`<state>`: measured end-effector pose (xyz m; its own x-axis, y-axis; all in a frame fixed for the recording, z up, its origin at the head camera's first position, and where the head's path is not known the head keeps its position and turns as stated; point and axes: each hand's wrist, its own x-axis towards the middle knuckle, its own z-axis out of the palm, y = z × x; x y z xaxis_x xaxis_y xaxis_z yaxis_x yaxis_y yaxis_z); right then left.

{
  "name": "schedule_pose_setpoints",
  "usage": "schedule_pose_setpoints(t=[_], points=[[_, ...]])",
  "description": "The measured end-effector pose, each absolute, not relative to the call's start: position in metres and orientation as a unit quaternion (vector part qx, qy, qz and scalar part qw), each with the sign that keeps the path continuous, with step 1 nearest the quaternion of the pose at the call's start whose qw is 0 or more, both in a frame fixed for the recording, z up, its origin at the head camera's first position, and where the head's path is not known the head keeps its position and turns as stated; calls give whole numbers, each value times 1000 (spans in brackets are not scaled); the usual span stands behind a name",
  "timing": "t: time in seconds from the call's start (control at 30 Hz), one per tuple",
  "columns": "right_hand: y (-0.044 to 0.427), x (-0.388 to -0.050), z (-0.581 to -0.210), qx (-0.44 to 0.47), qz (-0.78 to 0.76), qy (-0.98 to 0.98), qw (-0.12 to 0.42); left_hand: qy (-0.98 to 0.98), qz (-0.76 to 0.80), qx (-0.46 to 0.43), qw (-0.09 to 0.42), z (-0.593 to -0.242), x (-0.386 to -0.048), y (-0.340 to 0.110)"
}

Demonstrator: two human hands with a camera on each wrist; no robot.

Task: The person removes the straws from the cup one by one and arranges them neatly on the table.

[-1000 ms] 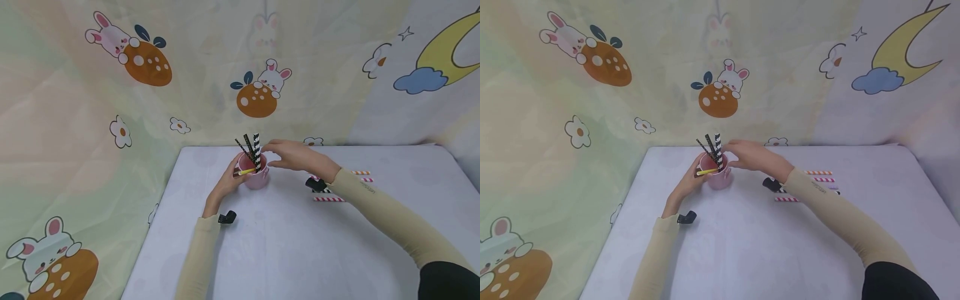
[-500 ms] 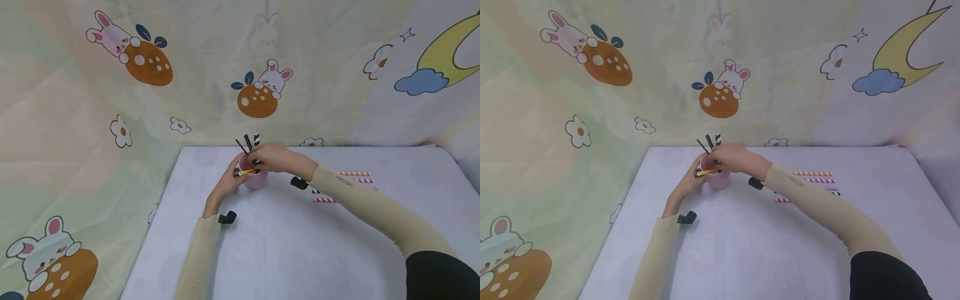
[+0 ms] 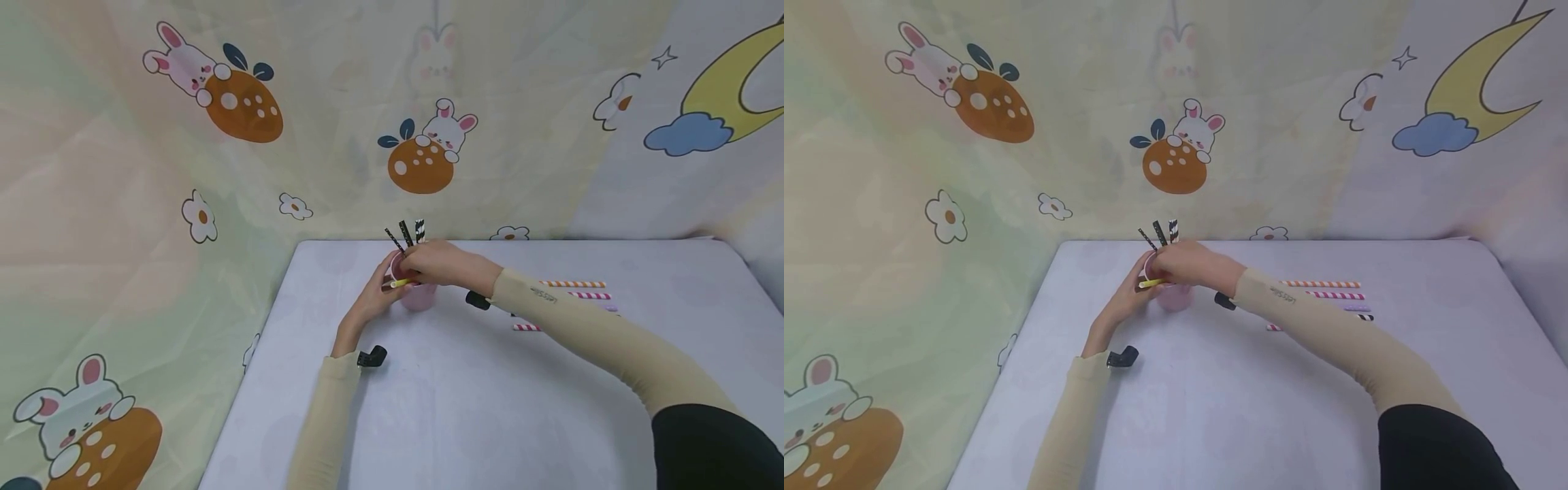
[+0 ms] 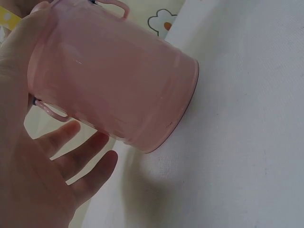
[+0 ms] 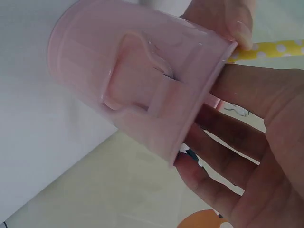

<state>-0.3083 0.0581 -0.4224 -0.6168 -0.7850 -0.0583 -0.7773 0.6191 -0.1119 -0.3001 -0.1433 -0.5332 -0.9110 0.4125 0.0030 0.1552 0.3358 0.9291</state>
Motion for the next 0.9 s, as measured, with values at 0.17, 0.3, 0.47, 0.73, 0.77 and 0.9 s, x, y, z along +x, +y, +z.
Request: schedule_pose_setpoints(t=[0.17,0.3,0.47,0.73,0.77,0.9], points=[[55,-311,-427,-443,-47,894,54,804,555,173,122,-533,-300,-144],[54,-312,-431,-439,-60,894,64,807,551,174,122,-534,-300,-145],[54,-312,-437,-439,-70,893,64,805,554,178,116,-536,-297,-146],[56,-314,-440,-432,-91,895,71,798,560,196,106,-536,-293,-145],[56,-315,-439,-430,-93,895,72,799,559,196,104,-536,-294,-145],[55,-317,-439,-427,-97,896,77,800,559,195,99,-535,-296,-145]])
